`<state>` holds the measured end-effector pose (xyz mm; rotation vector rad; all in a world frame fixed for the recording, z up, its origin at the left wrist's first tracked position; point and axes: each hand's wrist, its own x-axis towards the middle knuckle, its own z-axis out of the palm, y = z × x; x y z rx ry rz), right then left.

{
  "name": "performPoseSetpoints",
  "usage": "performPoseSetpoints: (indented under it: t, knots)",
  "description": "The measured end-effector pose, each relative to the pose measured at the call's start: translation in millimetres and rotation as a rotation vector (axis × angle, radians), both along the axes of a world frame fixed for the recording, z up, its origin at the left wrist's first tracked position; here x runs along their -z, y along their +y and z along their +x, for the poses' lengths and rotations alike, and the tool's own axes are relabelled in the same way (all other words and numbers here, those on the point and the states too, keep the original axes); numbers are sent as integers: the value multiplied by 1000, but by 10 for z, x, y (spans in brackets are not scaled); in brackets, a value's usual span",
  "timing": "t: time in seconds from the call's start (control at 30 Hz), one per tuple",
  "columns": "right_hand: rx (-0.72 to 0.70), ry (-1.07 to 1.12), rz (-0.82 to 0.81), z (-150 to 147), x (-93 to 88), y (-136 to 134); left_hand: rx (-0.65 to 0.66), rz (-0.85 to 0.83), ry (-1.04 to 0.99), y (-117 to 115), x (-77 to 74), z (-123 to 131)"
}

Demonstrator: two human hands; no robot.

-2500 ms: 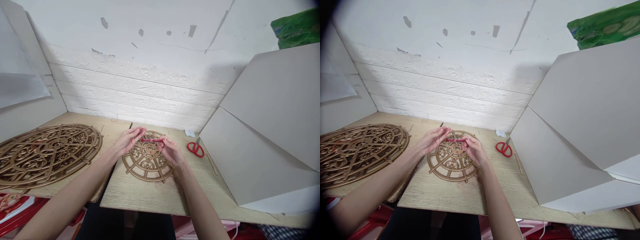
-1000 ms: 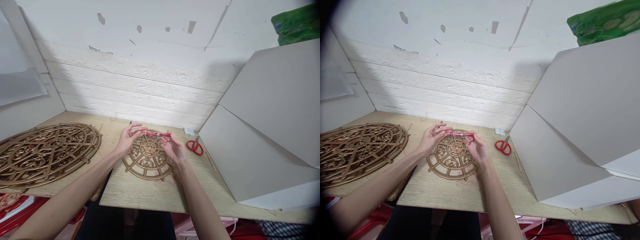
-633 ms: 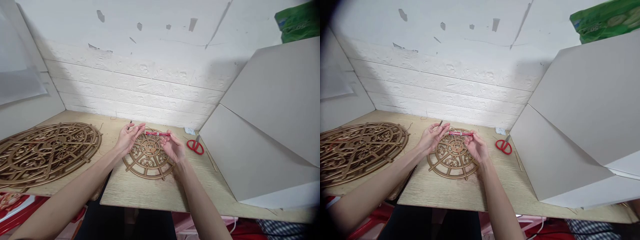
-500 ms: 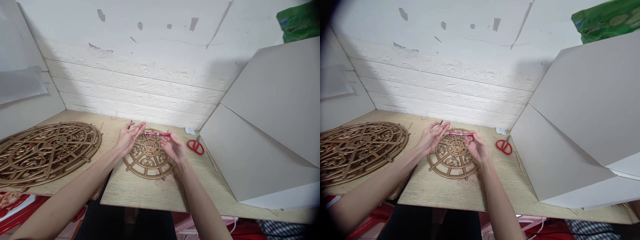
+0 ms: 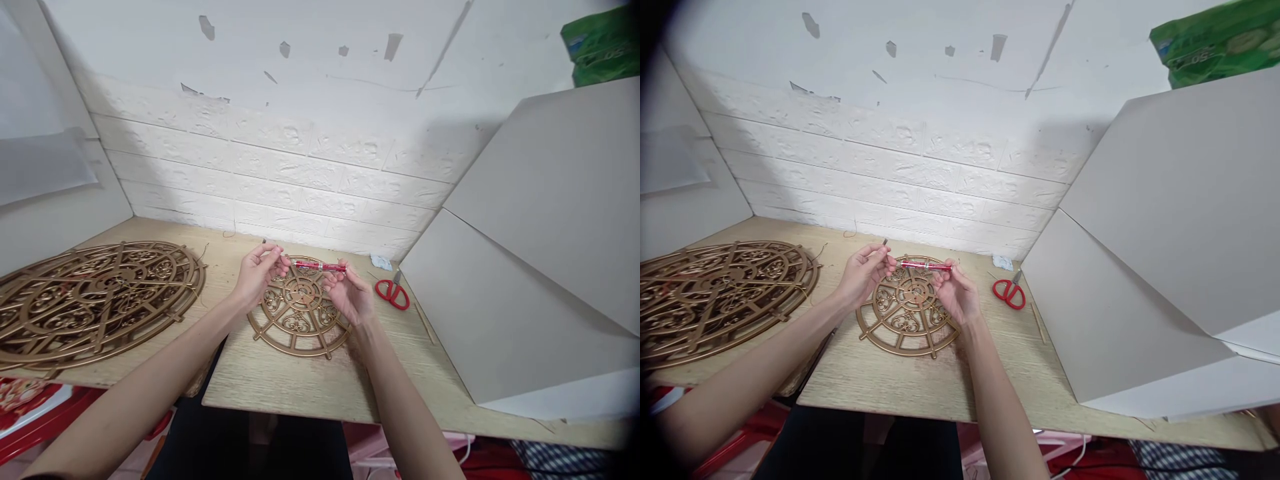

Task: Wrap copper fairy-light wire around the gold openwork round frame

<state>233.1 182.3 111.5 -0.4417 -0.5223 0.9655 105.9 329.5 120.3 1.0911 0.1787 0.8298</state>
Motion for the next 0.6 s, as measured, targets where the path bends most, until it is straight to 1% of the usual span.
performPoseSetpoints:
  t: [0.1, 0.2, 0.33, 0.6]
  knots:
    - [7, -14, -1, -4, -3, 2, -16, 103, 114, -18, 41, 7]
    - [5, -42, -8, -5, 1, 7, -17, 172, 196, -33, 75, 16]
    - [1, -53, 5, 0, 17, 16, -24, 233, 224, -45, 93, 22]
    - [-2, -102, -8, 1, 29, 30, -34, 264, 233, -60, 98, 31]
